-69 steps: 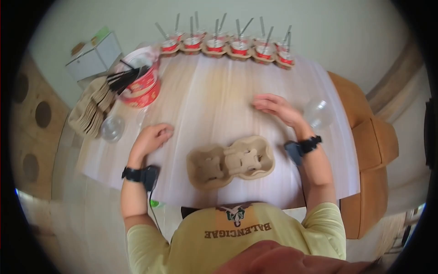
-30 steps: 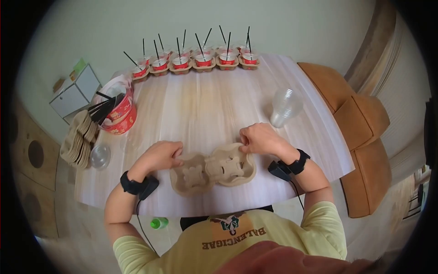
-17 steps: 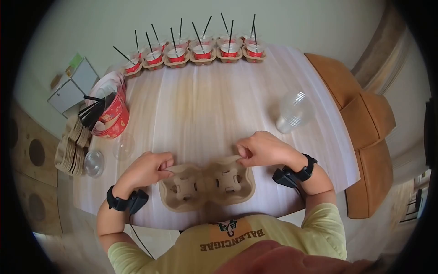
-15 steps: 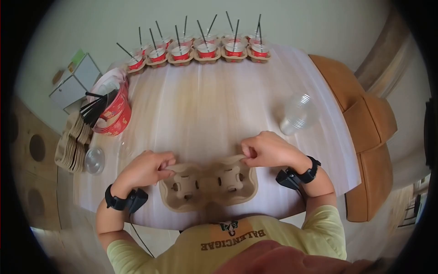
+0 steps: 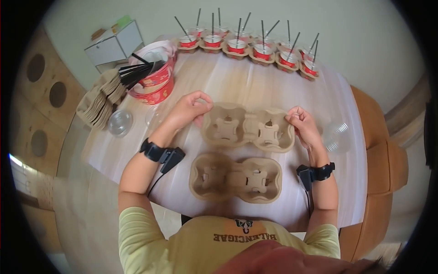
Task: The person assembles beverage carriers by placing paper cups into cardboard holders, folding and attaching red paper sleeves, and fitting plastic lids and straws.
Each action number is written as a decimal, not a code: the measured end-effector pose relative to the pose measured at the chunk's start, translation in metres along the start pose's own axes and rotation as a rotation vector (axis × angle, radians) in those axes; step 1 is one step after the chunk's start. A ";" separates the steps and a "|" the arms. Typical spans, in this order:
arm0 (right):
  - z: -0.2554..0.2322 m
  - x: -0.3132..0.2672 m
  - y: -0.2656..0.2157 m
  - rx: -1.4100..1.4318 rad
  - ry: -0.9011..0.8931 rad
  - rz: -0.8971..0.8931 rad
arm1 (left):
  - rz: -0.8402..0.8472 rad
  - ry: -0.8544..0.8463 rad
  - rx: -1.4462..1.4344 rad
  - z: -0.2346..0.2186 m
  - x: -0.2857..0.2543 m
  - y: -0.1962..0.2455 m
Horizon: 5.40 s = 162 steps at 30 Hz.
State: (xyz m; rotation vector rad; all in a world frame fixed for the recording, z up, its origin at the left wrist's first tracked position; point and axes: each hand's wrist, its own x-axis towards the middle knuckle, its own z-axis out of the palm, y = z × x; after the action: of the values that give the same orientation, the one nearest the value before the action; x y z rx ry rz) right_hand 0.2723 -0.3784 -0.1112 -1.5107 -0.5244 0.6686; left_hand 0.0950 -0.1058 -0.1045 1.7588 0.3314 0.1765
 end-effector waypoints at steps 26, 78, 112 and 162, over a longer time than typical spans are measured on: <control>-0.005 0.019 0.058 0.116 0.111 0.037 | -0.141 0.167 1.204 -0.066 -0.053 -0.027; 0.035 -0.035 -0.007 -0.899 -0.113 -0.412 | -0.173 0.582 1.285 -0.078 -0.053 -0.038; 0.074 -0.039 -0.043 0.231 -0.317 -0.486 | 1.256 0.456 1.009 0.058 -0.055 0.056; 0.057 -0.045 -0.056 -0.077 -0.493 -0.158 | 0.318 -0.365 -0.406 0.042 -0.060 0.064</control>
State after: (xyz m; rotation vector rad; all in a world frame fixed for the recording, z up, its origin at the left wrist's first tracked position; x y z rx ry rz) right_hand 0.2047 -0.3654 -0.0510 -1.3549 -1.0423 0.9093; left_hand 0.0586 -0.1754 -0.0469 1.3941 -0.2382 0.1346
